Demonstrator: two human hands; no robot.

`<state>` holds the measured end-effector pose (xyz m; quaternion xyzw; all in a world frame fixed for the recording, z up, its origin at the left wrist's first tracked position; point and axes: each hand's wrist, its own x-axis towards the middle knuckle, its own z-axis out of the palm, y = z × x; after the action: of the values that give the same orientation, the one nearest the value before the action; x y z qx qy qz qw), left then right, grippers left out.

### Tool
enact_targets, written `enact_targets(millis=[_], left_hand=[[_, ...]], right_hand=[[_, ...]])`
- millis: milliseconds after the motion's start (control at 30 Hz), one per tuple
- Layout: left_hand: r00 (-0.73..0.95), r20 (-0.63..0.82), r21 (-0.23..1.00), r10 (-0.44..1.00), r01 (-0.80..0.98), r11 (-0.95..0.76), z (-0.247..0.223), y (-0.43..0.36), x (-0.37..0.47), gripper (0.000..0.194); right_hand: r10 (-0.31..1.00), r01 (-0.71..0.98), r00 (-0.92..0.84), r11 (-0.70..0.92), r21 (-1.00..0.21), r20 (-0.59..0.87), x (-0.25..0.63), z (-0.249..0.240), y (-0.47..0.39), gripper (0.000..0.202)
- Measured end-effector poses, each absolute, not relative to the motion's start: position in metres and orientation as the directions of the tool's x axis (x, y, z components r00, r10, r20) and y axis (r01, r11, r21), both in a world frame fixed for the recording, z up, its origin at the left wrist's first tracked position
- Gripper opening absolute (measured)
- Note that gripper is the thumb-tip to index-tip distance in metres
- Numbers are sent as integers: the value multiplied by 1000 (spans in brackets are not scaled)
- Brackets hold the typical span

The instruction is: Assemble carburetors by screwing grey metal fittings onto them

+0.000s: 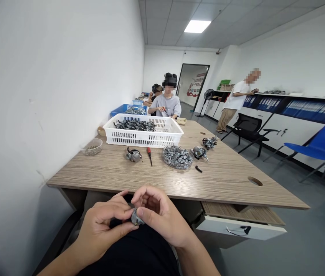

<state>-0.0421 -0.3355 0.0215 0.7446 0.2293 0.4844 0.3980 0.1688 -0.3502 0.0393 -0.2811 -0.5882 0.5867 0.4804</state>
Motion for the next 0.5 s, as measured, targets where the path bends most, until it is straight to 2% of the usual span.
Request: enact_targets(millis=[267,500], left_hand=[[393,540,826,744,-76,-559,14,-333,-42,9],[428,596,771,679,-68,-633,12,-331,-42,11]], right_hand=[[939,-220,-310,80,-972,147,163,36,-356,34],[931,-269,-337,49,-962,142,162,43,-358,38]])
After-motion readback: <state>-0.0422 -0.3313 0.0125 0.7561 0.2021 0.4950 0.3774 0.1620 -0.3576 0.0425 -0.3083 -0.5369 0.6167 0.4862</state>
